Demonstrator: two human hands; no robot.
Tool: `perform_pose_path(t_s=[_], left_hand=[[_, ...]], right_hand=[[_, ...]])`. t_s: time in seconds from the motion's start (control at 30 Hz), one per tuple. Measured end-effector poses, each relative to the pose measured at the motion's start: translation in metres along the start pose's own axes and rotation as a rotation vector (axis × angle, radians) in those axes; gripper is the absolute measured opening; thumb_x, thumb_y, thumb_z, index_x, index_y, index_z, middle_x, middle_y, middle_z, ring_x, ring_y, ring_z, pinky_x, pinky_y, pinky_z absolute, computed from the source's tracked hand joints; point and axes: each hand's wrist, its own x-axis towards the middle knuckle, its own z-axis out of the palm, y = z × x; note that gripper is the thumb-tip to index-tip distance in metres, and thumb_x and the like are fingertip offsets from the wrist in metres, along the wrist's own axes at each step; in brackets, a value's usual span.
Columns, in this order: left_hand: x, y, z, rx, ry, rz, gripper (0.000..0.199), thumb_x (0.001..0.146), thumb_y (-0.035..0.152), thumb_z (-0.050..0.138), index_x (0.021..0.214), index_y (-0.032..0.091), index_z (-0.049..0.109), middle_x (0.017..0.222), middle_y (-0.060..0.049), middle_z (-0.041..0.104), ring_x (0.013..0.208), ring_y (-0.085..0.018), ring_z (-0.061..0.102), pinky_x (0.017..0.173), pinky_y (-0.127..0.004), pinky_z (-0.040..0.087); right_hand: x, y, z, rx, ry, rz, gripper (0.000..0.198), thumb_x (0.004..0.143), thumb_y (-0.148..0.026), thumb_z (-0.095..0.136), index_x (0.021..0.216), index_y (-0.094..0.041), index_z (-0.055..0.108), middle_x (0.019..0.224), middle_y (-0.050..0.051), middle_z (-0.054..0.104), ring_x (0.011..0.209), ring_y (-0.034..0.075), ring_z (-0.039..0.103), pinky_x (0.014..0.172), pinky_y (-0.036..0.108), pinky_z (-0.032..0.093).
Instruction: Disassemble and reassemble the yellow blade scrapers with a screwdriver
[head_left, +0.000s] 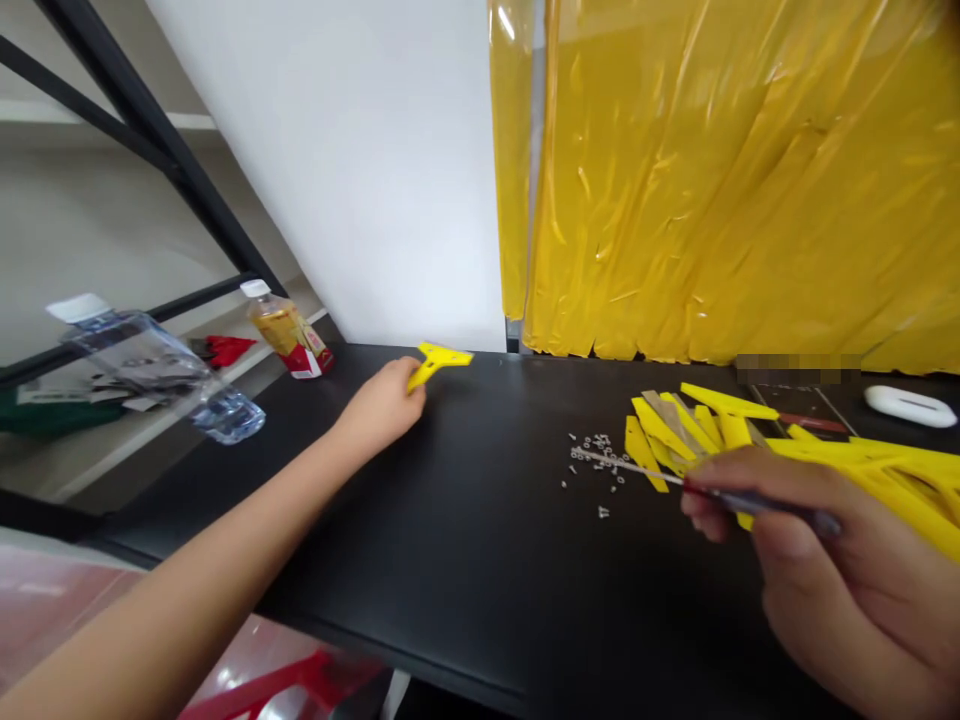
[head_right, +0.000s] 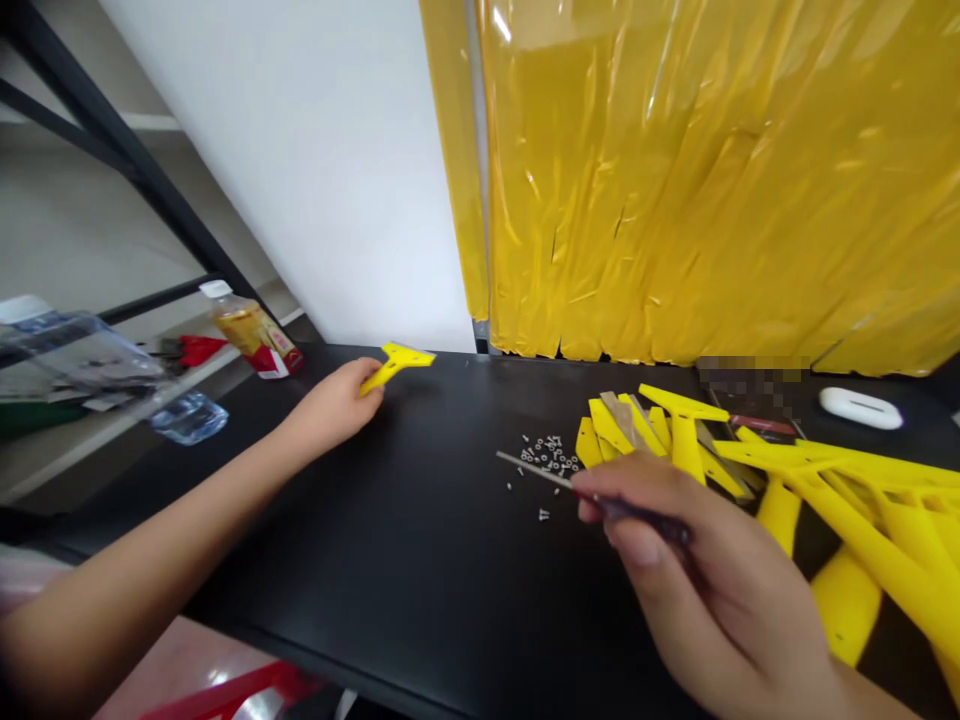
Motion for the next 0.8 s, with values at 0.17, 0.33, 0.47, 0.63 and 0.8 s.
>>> perform_pose_path(t_s=[0.17, 0.33, 0.47, 0.63, 0.8], left_hand=[[-0.033, 0.075, 0.019, -0.270, -0.112, 0.177, 0.062, 0.098, 0.032, 0.062, 0.158, 0.024, 0.049, 0.112, -0.005, 0.075, 0.081, -0.018, 0.067, 0.076, -0.030, 0.053], [-0.064, 0.126, 0.023, -1.085, -0.681, -0.082, 0.073, 0.100, 0.037, 0.067, 0.167, 0.036, 0.037, 0.083, 0.005, 0.054, 0.051, -0.008, 0.045, 0.048, -0.021, 0.036], [-0.067, 0.127, 0.033, -1.359, -0.979, -0.205, 0.042, 0.103, 0.042, 0.066, 0.144, 0.036, 0.056, 0.082, 0.007, 0.049, 0.047, -0.005, 0.037, 0.041, -0.017, 0.035], [-0.068, 0.120, 0.044, -1.418, -0.996, -0.210, 0.021, 0.106, 0.046, 0.063, 0.112, 0.026, 0.060, 0.078, 0.005, 0.054, 0.043, -0.005, 0.042, 0.040, -0.017, 0.039], [-0.073, 0.122, 0.044, -1.368, -0.948, -0.209, 0.035, 0.105, 0.054, 0.062, 0.096, 0.021, 0.059, 0.074, 0.004, 0.057, 0.042, -0.006, 0.041, 0.039, -0.019, 0.036]], right_hand=[[0.020, -0.003, 0.003, 0.060, 0.189, 0.244, 0.013, 0.103, -0.038, 0.069, 0.110, -0.031, 0.077, 0.094, 0.002, 0.078, 0.075, 0.016, 0.073, 0.066, 0.023, 0.062], [0.027, 0.001, 0.003, 0.103, 0.252, 0.285, 0.013, 0.101, -0.038, 0.072, 0.110, -0.029, 0.076, 0.093, 0.001, 0.076, 0.075, 0.014, 0.071, 0.070, 0.023, 0.061], [0.025, 0.001, 0.000, 0.012, 0.161, 0.241, 0.010, 0.101, -0.033, 0.072, 0.111, -0.030, 0.073, 0.094, 0.000, 0.077, 0.077, 0.015, 0.072, 0.071, 0.024, 0.059], [0.024, 0.002, -0.001, -0.027, 0.160, 0.255, 0.010, 0.103, -0.033, 0.070, 0.112, -0.031, 0.073, 0.096, -0.002, 0.077, 0.078, 0.013, 0.072, 0.073, 0.023, 0.058], [0.022, 0.005, -0.001, 0.012, 0.183, 0.280, 0.009, 0.101, -0.036, 0.072, 0.109, -0.033, 0.074, 0.094, -0.001, 0.076, 0.076, 0.016, 0.072, 0.075, 0.026, 0.060]])
